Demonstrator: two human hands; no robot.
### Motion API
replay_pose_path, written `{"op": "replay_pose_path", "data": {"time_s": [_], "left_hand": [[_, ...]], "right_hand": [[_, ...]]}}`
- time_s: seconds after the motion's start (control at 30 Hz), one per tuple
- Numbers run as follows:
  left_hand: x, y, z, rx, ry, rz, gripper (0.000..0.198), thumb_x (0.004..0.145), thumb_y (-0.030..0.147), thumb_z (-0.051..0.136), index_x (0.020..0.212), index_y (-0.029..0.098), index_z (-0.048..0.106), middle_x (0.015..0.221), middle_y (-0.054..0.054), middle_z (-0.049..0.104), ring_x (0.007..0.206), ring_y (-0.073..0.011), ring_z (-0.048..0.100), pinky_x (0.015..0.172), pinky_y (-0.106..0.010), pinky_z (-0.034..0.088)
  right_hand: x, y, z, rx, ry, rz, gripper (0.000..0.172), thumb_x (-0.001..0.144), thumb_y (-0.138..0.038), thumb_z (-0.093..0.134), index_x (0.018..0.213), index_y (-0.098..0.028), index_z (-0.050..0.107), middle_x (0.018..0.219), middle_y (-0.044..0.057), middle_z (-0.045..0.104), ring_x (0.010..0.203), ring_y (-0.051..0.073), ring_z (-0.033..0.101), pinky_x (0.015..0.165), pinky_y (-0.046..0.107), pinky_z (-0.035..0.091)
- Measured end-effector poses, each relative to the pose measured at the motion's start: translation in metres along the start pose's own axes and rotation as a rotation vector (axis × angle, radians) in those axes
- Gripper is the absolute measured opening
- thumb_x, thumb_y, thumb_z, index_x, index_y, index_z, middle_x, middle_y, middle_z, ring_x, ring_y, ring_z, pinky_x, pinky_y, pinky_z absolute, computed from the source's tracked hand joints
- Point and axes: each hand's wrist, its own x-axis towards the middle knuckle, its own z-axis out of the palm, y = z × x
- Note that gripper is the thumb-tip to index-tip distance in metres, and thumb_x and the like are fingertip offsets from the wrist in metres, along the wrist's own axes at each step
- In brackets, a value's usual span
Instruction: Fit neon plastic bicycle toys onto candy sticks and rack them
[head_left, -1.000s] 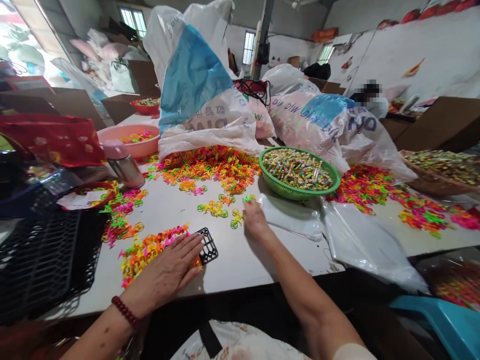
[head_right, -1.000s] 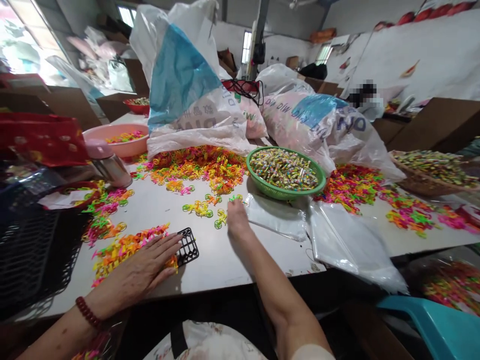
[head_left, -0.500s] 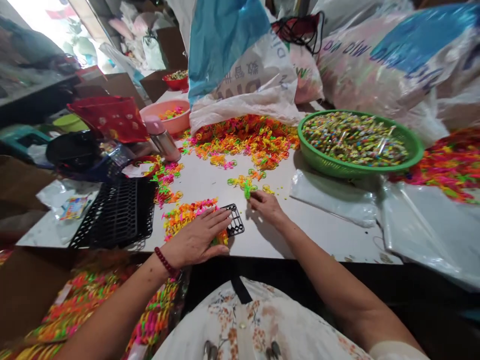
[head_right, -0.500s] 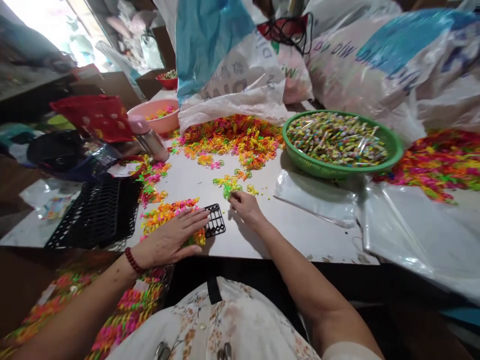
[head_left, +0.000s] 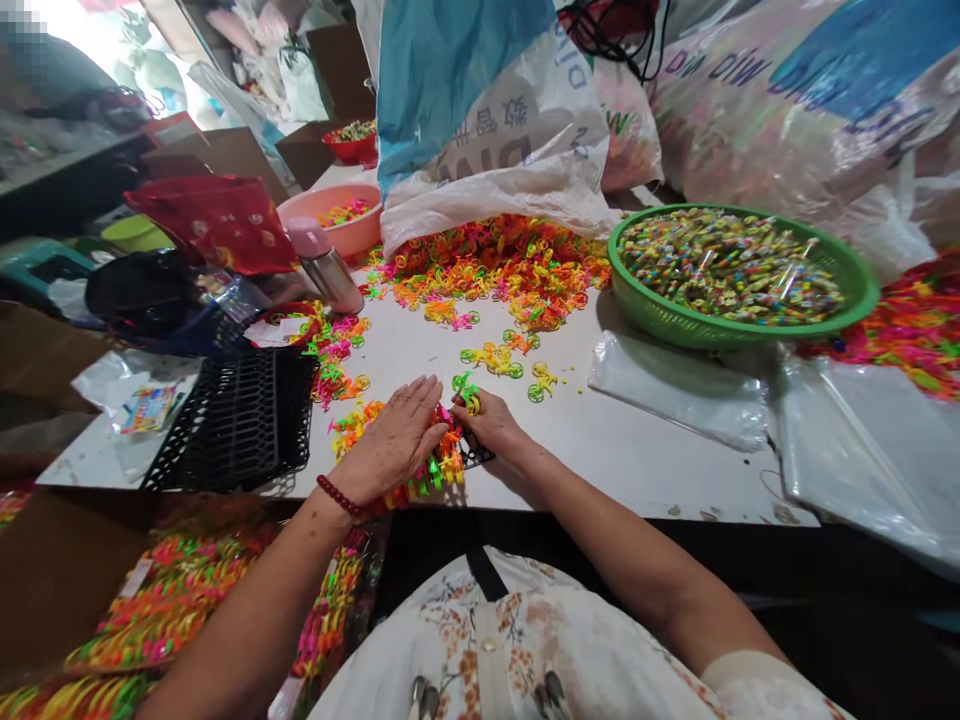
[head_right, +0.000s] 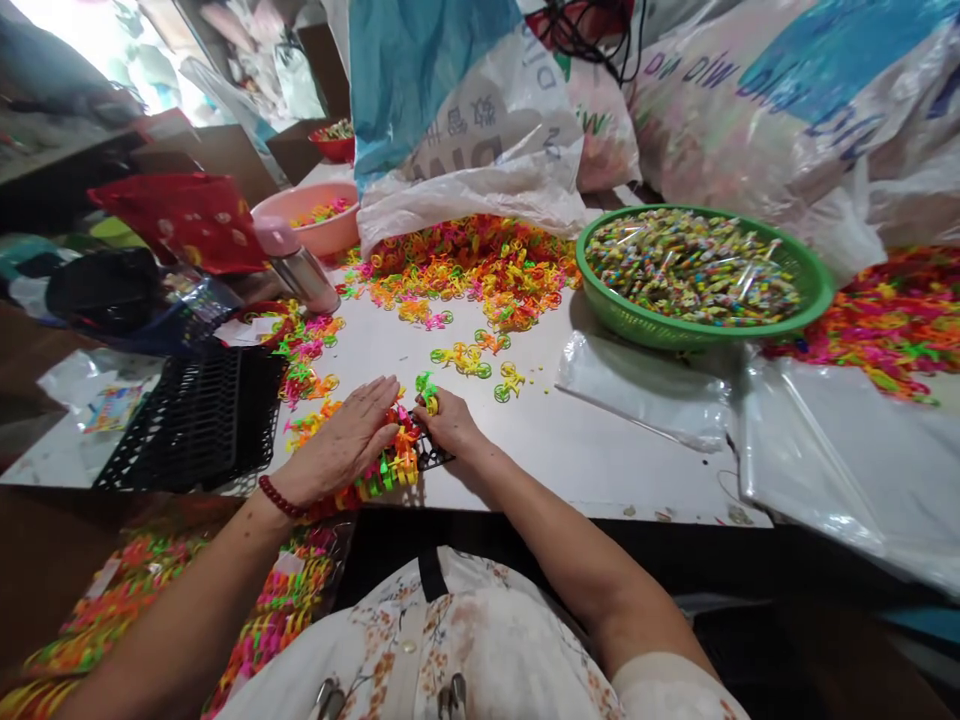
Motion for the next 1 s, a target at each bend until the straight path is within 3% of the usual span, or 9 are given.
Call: {"op": "replay_pose_path", "data": {"time_s": [0.13,0.33,0.5,0.63,0.7,0.8,0.9,1.0], "left_hand": [[-0.001,0.002,0.000,0.039,0.007,-0.004,0.058,0.099,0.041,0.034,0.150,0.014,0.026,0.155,-0.017,0.032,0.145,-0.0257,0.027,0.118,-0.050,0.028],[0.000,0.003,0.001,0.117,-0.020,0.000,0.061,0.098,0.045,0.035,0.151,0.016,0.027,0.159,-0.013,0.024,0.147,-0.0261,0.021,0.117,-0.047,0.028],[0.003,0.001,0.004,0.144,-0.066,0.054,0.059,0.097,0.051,0.035,0.150,0.027,0.031,0.159,-0.003,0.028,0.149,-0.0270,0.017,0.118,-0.051,0.022],[0.004,0.000,0.006,0.155,-0.092,0.064,0.060,0.096,0.055,0.034,0.149,0.028,0.032,0.156,-0.001,0.033,0.148,-0.0249,0.020,0.118,-0.048,0.018],[0.003,-0.002,0.007,0.167,-0.087,0.060,0.060,0.096,0.055,0.033,0.149,0.029,0.032,0.156,0.000,0.033,0.147,-0.0238,0.021,0.118,-0.046,0.018],[0.000,-0.016,0.008,0.186,-0.093,0.055,0.059,0.096,0.055,0.033,0.148,0.029,0.034,0.156,0.000,0.034,0.147,-0.0233,0.021,0.118,-0.045,0.018],[-0.004,-0.043,0.006,0.200,-0.109,0.024,0.059,0.095,0.056,0.033,0.148,0.028,0.036,0.155,-0.001,0.035,0.147,-0.0245,0.023,0.117,-0.046,0.020],[-0.004,-0.063,0.001,0.229,-0.026,-0.042,0.056,0.096,0.053,0.032,0.144,0.026,0.044,0.150,-0.004,0.044,0.145,-0.0273,0.027,0.116,-0.052,0.020]], "right_hand": [[0.000,-0.009,-0.002,-0.303,-0.085,-0.131,0.005,0.081,-0.018,0.055,0.080,-0.018,0.059,0.076,0.000,0.062,0.069,0.013,0.050,0.064,0.024,0.038],[0.004,-0.012,-0.006,-0.586,-0.257,-0.241,0.020,0.077,-0.006,0.051,0.092,-0.015,0.060,0.091,0.006,0.064,0.080,0.016,0.054,0.075,0.027,0.041],[0.012,-0.007,-0.004,-0.562,-0.316,-0.244,0.023,0.076,-0.006,0.056,0.097,-0.015,0.061,0.092,0.005,0.064,0.081,0.016,0.056,0.075,0.026,0.043],[0.008,-0.012,-0.009,-0.506,-0.315,-0.241,0.023,0.078,-0.005,0.057,0.097,-0.016,0.064,0.091,0.003,0.066,0.082,0.015,0.057,0.078,0.027,0.045],[0.001,-0.012,-0.021,-0.480,-0.260,-0.276,0.023,0.083,-0.010,0.057,0.104,-0.017,0.065,0.097,0.004,0.067,0.087,0.016,0.059,0.082,0.028,0.046],[-0.011,-0.003,-0.055,-0.547,-0.043,-0.337,0.030,0.089,-0.017,0.056,0.118,-0.018,0.062,0.117,0.009,0.065,0.107,0.020,0.056,0.098,0.035,0.042],[-0.021,0.016,-0.096,-0.811,0.157,-0.300,0.034,0.089,-0.016,0.055,0.122,-0.016,0.062,0.129,0.015,0.058,0.120,0.026,0.046,0.106,0.044,0.036],[-0.026,0.034,-0.121,-1.018,0.198,-0.274,0.035,0.089,-0.016,0.055,0.123,-0.019,0.062,0.131,0.016,0.055,0.121,0.030,0.043,0.103,0.047,0.036]]}}
